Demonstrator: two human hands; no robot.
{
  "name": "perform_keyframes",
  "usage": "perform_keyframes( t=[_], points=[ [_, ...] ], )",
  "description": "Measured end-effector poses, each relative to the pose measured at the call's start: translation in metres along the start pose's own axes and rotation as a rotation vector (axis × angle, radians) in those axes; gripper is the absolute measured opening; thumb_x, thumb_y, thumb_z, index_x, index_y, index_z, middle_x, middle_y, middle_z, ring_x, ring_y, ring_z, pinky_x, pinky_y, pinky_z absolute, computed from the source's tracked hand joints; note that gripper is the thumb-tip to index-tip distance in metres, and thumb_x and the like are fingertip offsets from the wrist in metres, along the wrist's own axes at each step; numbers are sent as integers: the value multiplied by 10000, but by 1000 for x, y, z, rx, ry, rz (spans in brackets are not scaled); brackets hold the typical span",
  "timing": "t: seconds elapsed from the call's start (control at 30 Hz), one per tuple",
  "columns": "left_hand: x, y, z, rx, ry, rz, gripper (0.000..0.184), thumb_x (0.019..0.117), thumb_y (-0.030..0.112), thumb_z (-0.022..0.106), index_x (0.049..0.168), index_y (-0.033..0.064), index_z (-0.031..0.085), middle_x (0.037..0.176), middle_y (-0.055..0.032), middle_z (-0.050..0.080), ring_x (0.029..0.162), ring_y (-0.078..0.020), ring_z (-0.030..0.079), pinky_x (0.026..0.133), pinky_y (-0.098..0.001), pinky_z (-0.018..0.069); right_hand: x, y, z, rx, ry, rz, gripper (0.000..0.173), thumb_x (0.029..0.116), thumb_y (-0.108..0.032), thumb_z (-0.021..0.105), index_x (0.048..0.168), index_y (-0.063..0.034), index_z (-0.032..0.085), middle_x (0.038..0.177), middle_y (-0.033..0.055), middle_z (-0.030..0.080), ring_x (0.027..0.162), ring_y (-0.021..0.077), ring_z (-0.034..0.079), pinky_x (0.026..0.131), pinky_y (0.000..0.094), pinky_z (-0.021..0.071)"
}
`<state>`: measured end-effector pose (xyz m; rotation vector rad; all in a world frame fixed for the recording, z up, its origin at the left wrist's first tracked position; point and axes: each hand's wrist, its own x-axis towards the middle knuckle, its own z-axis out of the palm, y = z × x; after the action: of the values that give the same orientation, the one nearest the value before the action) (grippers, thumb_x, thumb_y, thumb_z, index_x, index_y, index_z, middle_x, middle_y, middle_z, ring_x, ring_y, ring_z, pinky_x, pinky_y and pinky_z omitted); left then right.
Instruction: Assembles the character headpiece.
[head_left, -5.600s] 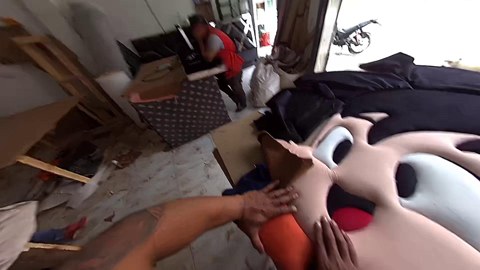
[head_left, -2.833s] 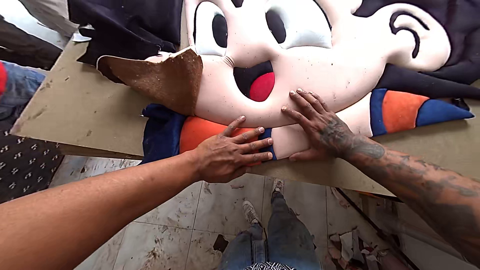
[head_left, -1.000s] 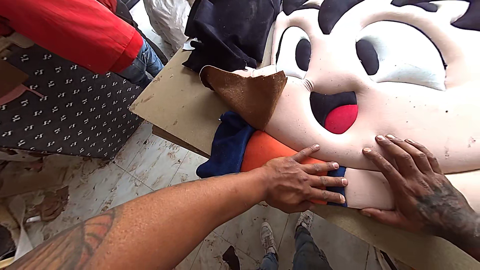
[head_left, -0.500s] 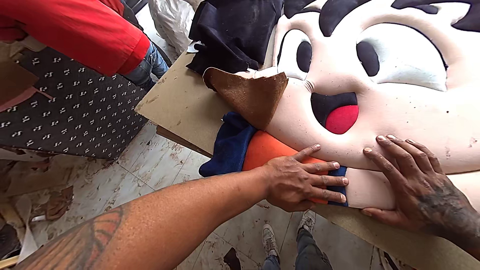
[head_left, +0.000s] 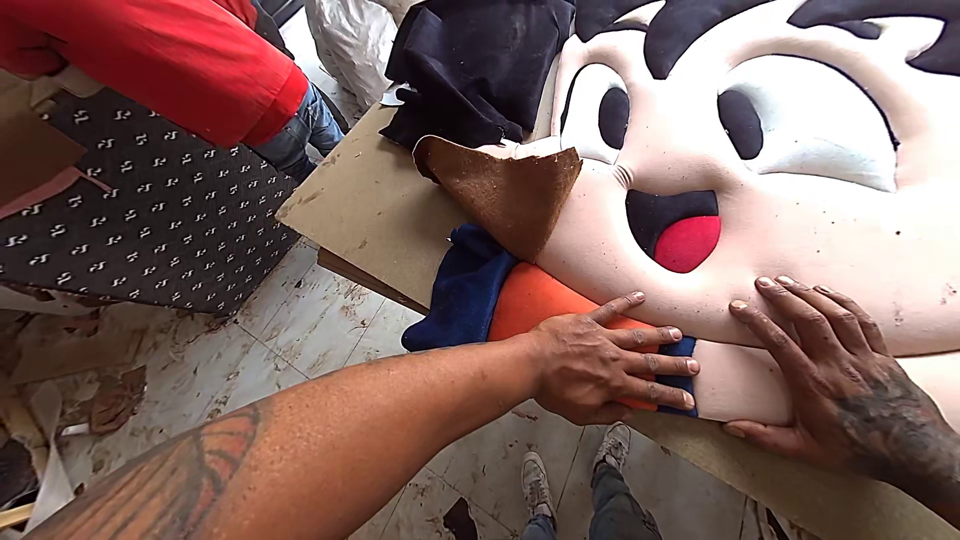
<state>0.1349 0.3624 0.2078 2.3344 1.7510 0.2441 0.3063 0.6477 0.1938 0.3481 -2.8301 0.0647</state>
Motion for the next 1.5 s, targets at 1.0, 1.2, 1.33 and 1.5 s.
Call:
perform_keyframes(
  t=[1.0, 1.2, 1.33, 1.5],
  points=[
    [0, -2, 1, -34, -3, 12, 554, 1028, 405, 473, 1576, 365, 408, 1685, 50, 316, 1603, -229, 115, 1253, -651, -48, -2, 3, 4, -12, 16, -4, 1307, 531, -955, 539, 1481, -56, 517, 1534, 288, 442, 1418, 489, 415, 1160, 658, 290],
    [0, -2, -1, -27, -6, 17, 551, 1032, 412, 468, 1578, 363, 406, 1687, 48, 312, 1603, -233, 121, 1254, -651, -39, 0, 2, 4, -12, 24, -7, 1300, 524, -950, 544, 1465, -53, 531, 1519, 292, 458, 1410, 493, 424, 1155, 662, 290],
    [0, -2, -2, -31, -23, 13, 558, 1036, 415, 460, 1587, 364, 389, 1694, 50, 296, 1605, -230, 106, 1253, -652, -48, -1, 3, 4, -11, 21, -1, 1309, 514, -956, 549, 1465, -58, 532, 1522, 291, 456, 1415, 493, 420, 1160, 661, 289],
    [1, -2, -2, -33, -24, 13, 562, 1032, 417, 471, 1586, 367, 388, 1697, 54, 287, 1606, -230, 99, 1253, -651, -48, -2, 3, 5, -13, 25, -1, 1308, 502, -953, 558, 1474, -78, 525, 1523, 287, 456, 1414, 490, 419, 1152, 659, 294]
  ],
)
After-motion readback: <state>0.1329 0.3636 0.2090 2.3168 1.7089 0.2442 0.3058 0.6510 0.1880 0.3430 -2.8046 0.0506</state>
